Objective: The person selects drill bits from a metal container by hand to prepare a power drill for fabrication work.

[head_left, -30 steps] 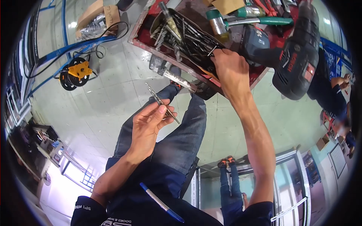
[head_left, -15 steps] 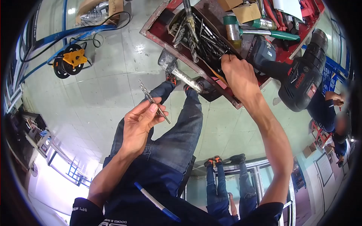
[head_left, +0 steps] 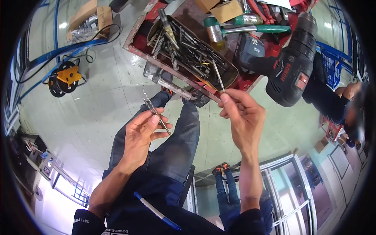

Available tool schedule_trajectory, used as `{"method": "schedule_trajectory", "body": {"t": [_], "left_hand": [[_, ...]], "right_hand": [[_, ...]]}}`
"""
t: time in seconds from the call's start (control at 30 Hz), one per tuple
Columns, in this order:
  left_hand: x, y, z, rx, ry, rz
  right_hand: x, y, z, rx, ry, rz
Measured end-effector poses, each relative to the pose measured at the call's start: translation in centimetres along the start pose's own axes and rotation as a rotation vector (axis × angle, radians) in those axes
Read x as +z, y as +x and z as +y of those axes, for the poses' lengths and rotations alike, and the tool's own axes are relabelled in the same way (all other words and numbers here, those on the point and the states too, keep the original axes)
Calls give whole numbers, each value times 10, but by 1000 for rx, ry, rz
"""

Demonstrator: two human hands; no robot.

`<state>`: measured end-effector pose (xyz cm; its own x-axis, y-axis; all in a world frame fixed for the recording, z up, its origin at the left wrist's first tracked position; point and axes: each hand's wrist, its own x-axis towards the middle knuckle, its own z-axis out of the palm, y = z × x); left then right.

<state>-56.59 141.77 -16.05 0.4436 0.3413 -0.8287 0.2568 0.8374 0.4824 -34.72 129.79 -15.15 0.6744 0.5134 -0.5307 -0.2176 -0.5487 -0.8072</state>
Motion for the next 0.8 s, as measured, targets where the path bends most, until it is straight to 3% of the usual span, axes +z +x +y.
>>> {"method": "schedule_trajectory", "body": {"t": [0.07,0.33,0.47,0.57,0.8], "left_hand": [[9,3,5,22,43,-36],[30,15,11,117,102,-134],[37,16,12,116,110,-151],[37,15,9,81,131,-151],[34,7,1,-89,141,-133]], "right_hand": [[0,-7,-4,88,126,-42],[5,-16,7,84,335,-103],[5,-23,15,86,276,-29],[8,-31,29,-110,-27,153],[8,-35,36,-75,-114,306]]}}
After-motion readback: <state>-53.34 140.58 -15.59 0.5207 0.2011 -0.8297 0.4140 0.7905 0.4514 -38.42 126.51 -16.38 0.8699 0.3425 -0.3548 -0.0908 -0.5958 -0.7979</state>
